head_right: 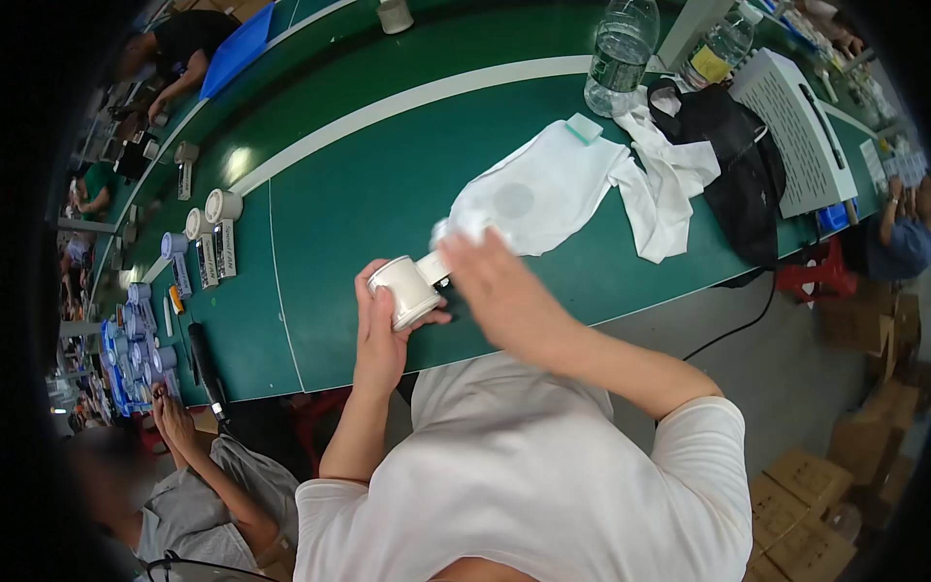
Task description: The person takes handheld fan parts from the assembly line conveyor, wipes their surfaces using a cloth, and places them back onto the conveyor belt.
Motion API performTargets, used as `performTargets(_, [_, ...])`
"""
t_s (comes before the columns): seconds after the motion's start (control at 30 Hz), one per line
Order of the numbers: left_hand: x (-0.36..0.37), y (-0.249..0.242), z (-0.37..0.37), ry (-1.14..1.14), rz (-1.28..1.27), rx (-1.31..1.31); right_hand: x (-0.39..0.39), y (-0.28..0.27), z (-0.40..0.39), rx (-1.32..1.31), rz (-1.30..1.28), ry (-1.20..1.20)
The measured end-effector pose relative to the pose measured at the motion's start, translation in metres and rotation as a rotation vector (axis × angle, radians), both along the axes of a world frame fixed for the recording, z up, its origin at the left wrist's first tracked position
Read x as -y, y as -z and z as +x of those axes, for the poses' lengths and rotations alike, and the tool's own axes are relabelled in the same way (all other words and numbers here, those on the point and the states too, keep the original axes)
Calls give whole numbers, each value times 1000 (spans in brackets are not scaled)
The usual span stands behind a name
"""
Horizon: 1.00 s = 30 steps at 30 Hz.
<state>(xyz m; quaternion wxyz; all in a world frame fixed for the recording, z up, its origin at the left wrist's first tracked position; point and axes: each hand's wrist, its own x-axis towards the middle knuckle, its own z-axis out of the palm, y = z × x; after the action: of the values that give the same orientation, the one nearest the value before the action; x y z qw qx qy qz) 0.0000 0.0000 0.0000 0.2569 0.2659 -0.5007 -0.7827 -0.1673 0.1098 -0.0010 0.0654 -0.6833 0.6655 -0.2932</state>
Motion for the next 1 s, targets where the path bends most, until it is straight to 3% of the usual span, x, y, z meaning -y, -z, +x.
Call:
performTargets(0.1, [3,-1,6,83,-70,79,-2,-7,18,131,-17,-98])
performTargets(0.17, [2,5,9,92,-122,135,-5,2,4,-53,20,-15])
performTargets(0.27, [-6,-1,13,101,-105,190,-10,-2,-4,-45,32,127])
performTargets(0.3, [-10,-3,14,106,-245,213,-12,-4,-5,-18,21,151])
performTargets(0.33, [-12,-2,14,112,-388,232,-13,-6,-3,-31,32,6])
performTargets(0.37, [-10,4,15,131,-651,247,-18,-12,8,22,55,-24])
performTargets(0.4, [-8,4,16,135,-647,249,-22,-19,16,79,76,-57])
performTargets(0.43, [-5,4,16,174,-820,273,-22,-13,11,34,85,-60])
performTargets(0.47, [-5,4,16,210,-990,297,-20,-6,1,-2,49,-3])
performTargets(0.53, [-7,14,20,214,-985,271,-17,-3,-12,-20,31,191])
performTargets(0.57, [-5,16,20,238,-1123,240,-17,-6,-11,-18,33,189])
performTargets(0.67, [-7,17,20,263,-1410,186,-25,-10,1,85,25,-143])
performTargets(0.7, [-8,18,20,254,-1562,165,-25,-9,-1,85,27,-143])
performTargets(0.8, [-10,18,19,227,-1669,171,-25,-5,-20,-73,40,-100])
performTargets(0.87, [-8,12,17,245,-1807,153,-23,-4,-45,25,41,141])
performTargets(1.0, [-4,14,15,138,-1872,94,-20,-12,-67,401,-64,243])
